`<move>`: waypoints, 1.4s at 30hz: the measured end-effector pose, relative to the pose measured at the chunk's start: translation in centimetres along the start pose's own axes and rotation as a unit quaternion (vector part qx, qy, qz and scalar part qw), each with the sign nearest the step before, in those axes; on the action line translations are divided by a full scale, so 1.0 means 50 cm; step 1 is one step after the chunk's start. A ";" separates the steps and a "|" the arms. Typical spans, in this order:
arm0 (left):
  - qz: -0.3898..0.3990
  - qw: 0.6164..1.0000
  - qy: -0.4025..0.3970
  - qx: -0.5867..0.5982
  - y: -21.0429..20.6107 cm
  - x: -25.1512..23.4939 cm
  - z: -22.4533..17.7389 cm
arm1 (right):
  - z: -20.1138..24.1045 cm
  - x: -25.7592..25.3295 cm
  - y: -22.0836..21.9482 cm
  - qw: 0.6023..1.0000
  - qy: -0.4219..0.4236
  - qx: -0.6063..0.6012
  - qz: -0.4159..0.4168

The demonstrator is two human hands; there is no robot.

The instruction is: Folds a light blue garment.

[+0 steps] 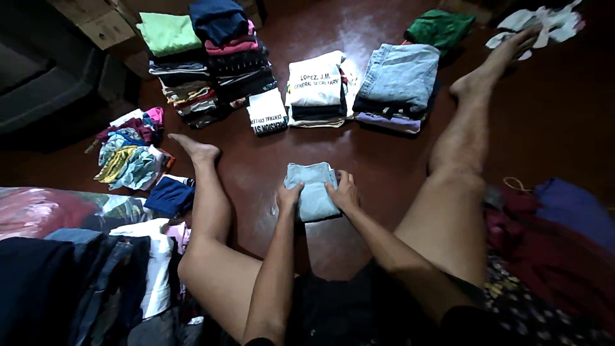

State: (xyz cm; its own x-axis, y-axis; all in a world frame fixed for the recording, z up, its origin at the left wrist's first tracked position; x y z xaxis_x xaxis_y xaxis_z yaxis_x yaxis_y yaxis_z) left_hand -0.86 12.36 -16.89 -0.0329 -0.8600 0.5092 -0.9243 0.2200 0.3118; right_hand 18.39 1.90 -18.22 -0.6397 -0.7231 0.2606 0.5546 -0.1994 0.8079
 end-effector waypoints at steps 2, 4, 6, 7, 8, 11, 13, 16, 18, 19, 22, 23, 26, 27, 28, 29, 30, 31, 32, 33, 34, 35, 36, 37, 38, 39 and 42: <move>0.053 0.992 -0.025 0.112 0.002 -0.007 0.001 | -0.010 -0.010 0.001 0.998 -0.002 -0.050 0.028; 0.127 0.971 -0.041 0.196 0.006 -0.004 0.002 | -0.027 -0.018 -0.009 0.994 -0.011 -0.103 0.046; 0.197 0.946 -0.040 0.254 0.014 0.022 -0.012 | -0.035 -0.022 -0.010 0.985 -0.022 -0.164 0.056; 0.218 0.932 -0.036 0.287 0.019 0.040 -0.026 | -0.031 -0.019 -0.003 0.976 -0.024 -0.203 0.074; 0.229 0.919 -0.031 0.319 0.026 0.058 -0.043 | -0.024 -0.014 0.008 0.963 -0.028 -0.249 0.100; 0.234 0.876 -0.024 0.421 0.047 0.088 -0.081 | -0.013 0.017 0.036 0.867 -0.064 -0.448 0.208; 0.227 0.834 -0.027 0.502 0.056 0.090 -0.101 | -0.013 0.028 0.027 0.751 -0.027 -0.599 0.275; 0.198 0.831 -0.009 0.520 0.048 0.074 -0.096 | 0.024 0.052 0.000 0.656 0.083 -0.689 0.297; 0.162 0.858 0.042 0.485 0.025 0.043 -0.051 | 0.055 0.075 -0.023 0.678 0.050 -0.682 0.272; 0.141 0.864 0.070 0.478 0.013 0.028 -0.018 | 0.058 0.075 -0.045 0.697 -0.027 -0.672 0.251; 0.093 0.843 0.101 0.521 -0.004 0.007 0.060 | 0.034 0.068 -0.117 0.710 -0.214 -0.637 0.210; 0.086 0.832 0.091 0.541 -0.004 0.011 0.064 | 0.034 0.071 -0.122 0.692 -0.226 -0.655 0.201; 0.102 0.788 0.073 0.603 -0.014 0.044 0.066 | 0.046 0.094 -0.115 0.618 -0.229 -0.730 0.179; 0.103 0.776 0.082 0.617 -0.023 0.052 0.074 | 0.052 0.096 -0.115 0.603 -0.222 -0.746 0.178; 0.105 0.769 0.097 0.623 -0.035 0.063 0.081 | 0.060 0.094 -0.115 0.592 -0.209 -0.757 0.180; 0.108 0.765 0.112 0.625 -0.051 0.080 0.091 | 0.069 0.095 -0.116 0.580 -0.198 -0.768 0.185; 0.113 0.756 0.118 0.634 -0.072 0.102 0.100 | 0.074 0.097 -0.116 0.570 -0.186 -0.777 0.193; 0.130 0.737 0.104 0.655 -0.094 0.129 0.107 | 0.078 0.101 -0.115 0.562 -0.178 -0.781 0.204; 0.171 0.718 0.071 0.671 -0.108 0.153 0.115 | 0.082 0.107 -0.113 0.566 -0.172 -0.777 0.215; 0.205 0.712 0.034 0.671 -0.111 0.165 0.118 | 0.087 0.110 -0.111 0.590 -0.168 -0.758 0.224; 0.217 0.726 0.007 0.652 -0.110 0.167 0.117 | 0.085 0.109 -0.108 0.634 -0.161 -0.720 0.233; 0.217 0.760 -0.001 0.613 -0.107 0.163 0.112 | 0.074 0.106 -0.104 0.698 -0.153 -0.659 0.234; 0.207 0.805 0.001 0.557 -0.103 0.155 0.103 | 0.058 0.103 -0.099 0.768 -0.146 -0.580 0.230; 0.179 0.840 0.018 0.512 -0.099 0.145 0.094 | 0.044 0.102 -0.095 0.826 -0.128 -0.494 0.237; 0.131 0.861 0.043 0.490 -0.094 0.132 0.087 | 0.038 0.102 -0.092 0.865 -0.102 -0.416 0.262; 0.073 0.871 0.058 0.482 -0.088 0.118 0.082 | 0.041 0.104 -0.087 0.883 -0.073 -0.351 0.303; -0.033 0.840 0.091 0.533 -0.058 0.099 0.067 | 0.047 0.113 -0.078 0.904 0.019 -0.221 0.365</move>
State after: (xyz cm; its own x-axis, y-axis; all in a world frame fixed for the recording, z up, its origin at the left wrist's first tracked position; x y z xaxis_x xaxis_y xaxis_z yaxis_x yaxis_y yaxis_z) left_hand 0.38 5.93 -17.98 0.0007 -0.7479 0.6638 -0.7398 -0.4470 -0.5029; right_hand 11.37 0.15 -18.69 -0.0037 -0.7899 0.6133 0.9854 0.1014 0.1366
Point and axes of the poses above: each hand's wrist, its own x-axis away from the middle knuckle, its own y-axis out of the back of the hand, z = x × y, the point moved 5 cm from there along -x, towards the middle knuckle, and after that the axes turned 14 degrees about x, right-handed, at the moved point
